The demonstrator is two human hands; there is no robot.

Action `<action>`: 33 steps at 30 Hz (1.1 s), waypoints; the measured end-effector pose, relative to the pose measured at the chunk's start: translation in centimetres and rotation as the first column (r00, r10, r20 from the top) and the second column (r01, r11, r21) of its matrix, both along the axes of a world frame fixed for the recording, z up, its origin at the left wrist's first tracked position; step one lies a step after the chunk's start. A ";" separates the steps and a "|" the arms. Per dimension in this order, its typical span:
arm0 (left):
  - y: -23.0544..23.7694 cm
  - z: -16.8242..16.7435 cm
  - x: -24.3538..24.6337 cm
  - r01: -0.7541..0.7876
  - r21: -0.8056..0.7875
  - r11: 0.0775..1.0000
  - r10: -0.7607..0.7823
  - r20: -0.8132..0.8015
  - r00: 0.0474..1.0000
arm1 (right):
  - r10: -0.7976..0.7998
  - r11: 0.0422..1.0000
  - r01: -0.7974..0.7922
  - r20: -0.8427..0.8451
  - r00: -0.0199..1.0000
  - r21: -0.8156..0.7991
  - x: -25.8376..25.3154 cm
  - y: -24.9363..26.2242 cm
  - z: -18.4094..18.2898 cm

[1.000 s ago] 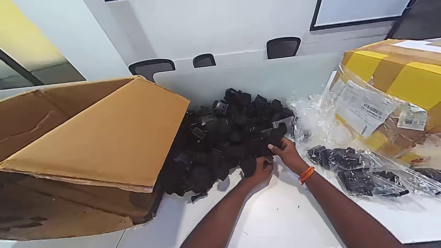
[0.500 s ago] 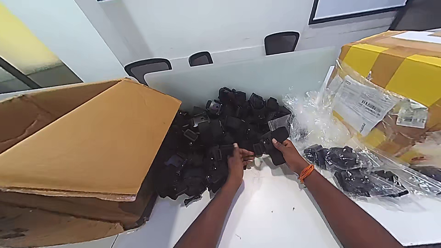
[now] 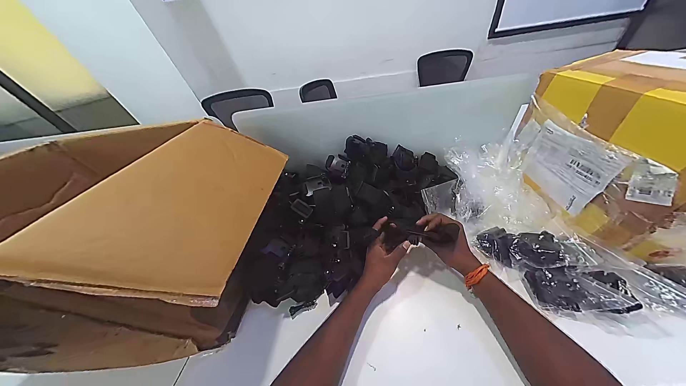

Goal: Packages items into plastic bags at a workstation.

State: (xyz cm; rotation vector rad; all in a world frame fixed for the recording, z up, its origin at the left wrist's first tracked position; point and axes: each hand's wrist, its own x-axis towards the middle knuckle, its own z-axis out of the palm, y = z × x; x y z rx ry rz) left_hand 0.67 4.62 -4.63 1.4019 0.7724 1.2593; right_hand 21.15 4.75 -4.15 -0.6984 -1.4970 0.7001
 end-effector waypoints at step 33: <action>0.1 -0.3 -0.3 -0.045 0.146 0.988 0.103 -0.414 0.905 | -0.101 0.955 0.253 0.628 0.772 -0.157 0.0 -0.2 -0.3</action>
